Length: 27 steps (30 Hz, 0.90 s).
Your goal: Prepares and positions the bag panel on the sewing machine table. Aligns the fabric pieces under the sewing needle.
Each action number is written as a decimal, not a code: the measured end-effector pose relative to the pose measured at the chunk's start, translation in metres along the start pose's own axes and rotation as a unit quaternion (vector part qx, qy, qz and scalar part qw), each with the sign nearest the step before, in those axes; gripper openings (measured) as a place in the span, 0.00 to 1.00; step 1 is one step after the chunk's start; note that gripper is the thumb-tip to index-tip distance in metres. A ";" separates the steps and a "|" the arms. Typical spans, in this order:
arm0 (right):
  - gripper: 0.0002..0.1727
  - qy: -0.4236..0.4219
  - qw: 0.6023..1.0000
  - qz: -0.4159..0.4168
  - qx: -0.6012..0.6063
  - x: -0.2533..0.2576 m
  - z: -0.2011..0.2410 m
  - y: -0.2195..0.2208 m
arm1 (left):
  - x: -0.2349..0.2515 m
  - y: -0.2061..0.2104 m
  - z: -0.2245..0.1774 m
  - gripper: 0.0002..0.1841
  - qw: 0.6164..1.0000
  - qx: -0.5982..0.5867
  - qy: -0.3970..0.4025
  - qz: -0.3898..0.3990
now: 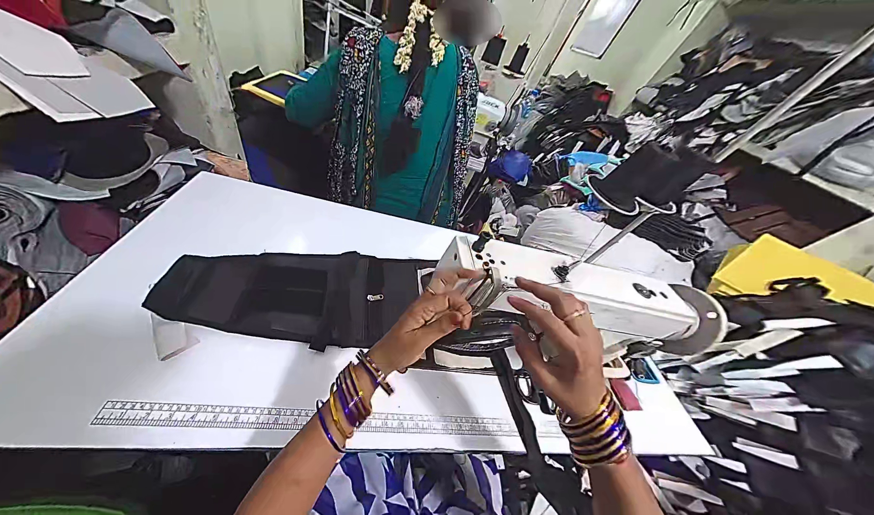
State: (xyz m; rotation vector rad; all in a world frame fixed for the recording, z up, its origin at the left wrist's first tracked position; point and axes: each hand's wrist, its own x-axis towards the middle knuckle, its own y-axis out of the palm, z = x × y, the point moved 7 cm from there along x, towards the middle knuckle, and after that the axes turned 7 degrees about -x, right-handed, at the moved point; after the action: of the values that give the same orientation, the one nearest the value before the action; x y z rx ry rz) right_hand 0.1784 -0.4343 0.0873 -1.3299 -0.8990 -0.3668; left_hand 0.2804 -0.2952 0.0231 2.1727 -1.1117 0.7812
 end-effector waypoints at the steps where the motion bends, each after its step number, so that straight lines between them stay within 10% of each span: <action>1: 0.17 -0.040 0.999 0.022 -0.017 0.004 0.006 0.008 | -0.009 0.005 0.004 0.16 0.999 -0.041 -0.020 0.027; 7: 0.17 -0.232 0.950 0.084 -0.194 0.011 0.010 0.054 | -0.030 -0.018 0.044 0.16 0.874 0.485 -0.029 0.003; 16: 0.10 -0.218 0.939 0.121 -0.235 0.010 0.019 0.069 | -0.054 -0.022 0.100 0.19 0.877 0.413 -0.243 0.017; 27: 0.15 -0.150 0.972 0.064 -0.167 -0.013 0.027 0.047 | -0.055 -0.039 0.094 0.20 0.790 0.453 -0.414 -0.010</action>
State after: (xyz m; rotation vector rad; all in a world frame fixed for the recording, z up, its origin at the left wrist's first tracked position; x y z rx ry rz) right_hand 0.1933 -0.4008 0.0456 -1.7790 -1.0249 -0.2232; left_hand 0.3092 -0.3147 -0.0873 3.5608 -1.2155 0.3166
